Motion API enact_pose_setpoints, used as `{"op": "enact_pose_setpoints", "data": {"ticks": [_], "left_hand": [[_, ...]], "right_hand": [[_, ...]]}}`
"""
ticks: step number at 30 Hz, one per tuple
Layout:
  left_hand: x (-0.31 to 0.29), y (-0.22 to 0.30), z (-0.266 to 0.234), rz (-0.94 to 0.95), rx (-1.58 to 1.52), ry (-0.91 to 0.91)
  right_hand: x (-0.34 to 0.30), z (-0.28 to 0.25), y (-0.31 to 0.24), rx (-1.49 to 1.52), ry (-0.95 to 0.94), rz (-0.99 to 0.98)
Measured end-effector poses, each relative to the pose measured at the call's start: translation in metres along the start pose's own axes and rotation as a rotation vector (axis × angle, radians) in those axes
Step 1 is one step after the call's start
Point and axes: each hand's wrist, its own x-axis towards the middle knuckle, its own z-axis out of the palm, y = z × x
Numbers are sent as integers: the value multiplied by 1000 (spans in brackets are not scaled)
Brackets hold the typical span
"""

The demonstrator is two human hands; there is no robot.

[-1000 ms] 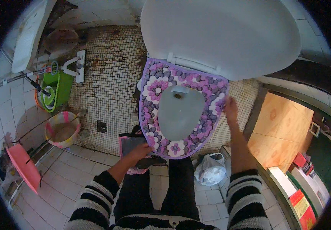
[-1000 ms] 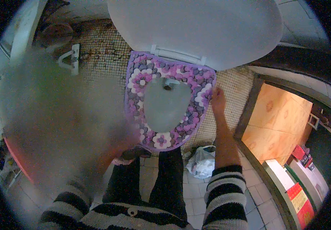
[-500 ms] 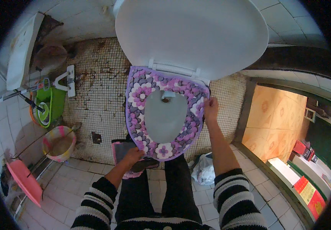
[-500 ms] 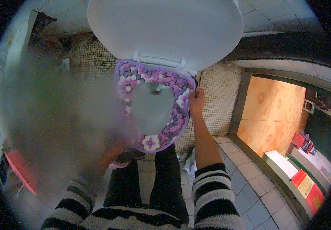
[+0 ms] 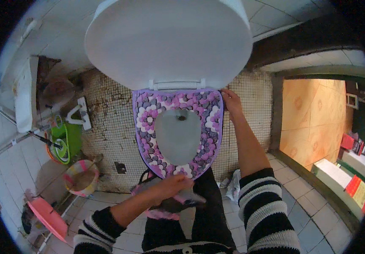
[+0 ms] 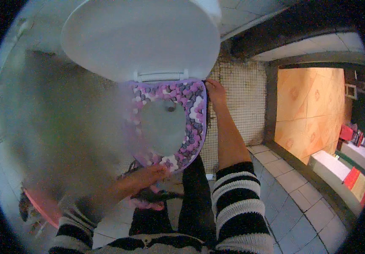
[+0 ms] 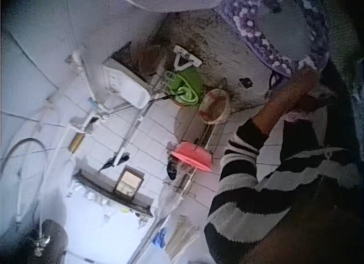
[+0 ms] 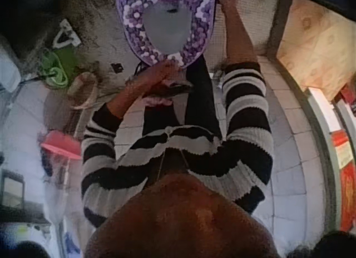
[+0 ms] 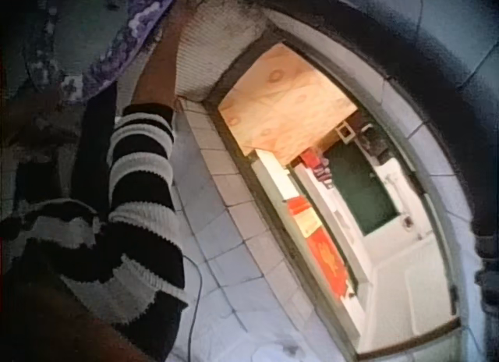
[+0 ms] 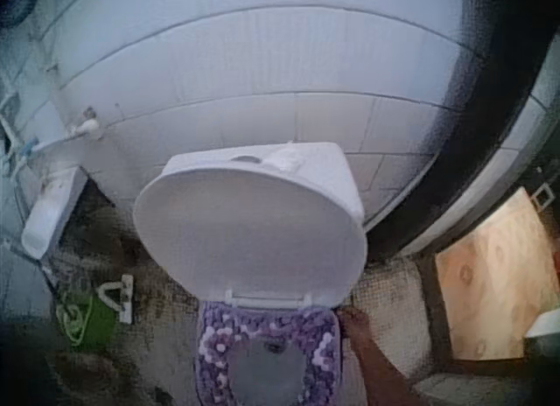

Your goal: The person removes a purple floral toilet seat cover, places it on the sink, and installs a pink floral toilet seat cover onto the toilet. They then wash the removed purple cover in the sink.

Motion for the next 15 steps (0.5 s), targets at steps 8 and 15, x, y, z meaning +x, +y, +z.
{"op": "enact_pose_setpoints", "data": {"ticks": [8, 15], "left_hand": [[105, 45, 18, 101, -89, 101], [153, 63, 35, 377, -256, 369]], "right_hand": [[-5, 2, 17, 110, -30, -104], [4, -10, 16, 62, -18, -129]]}}
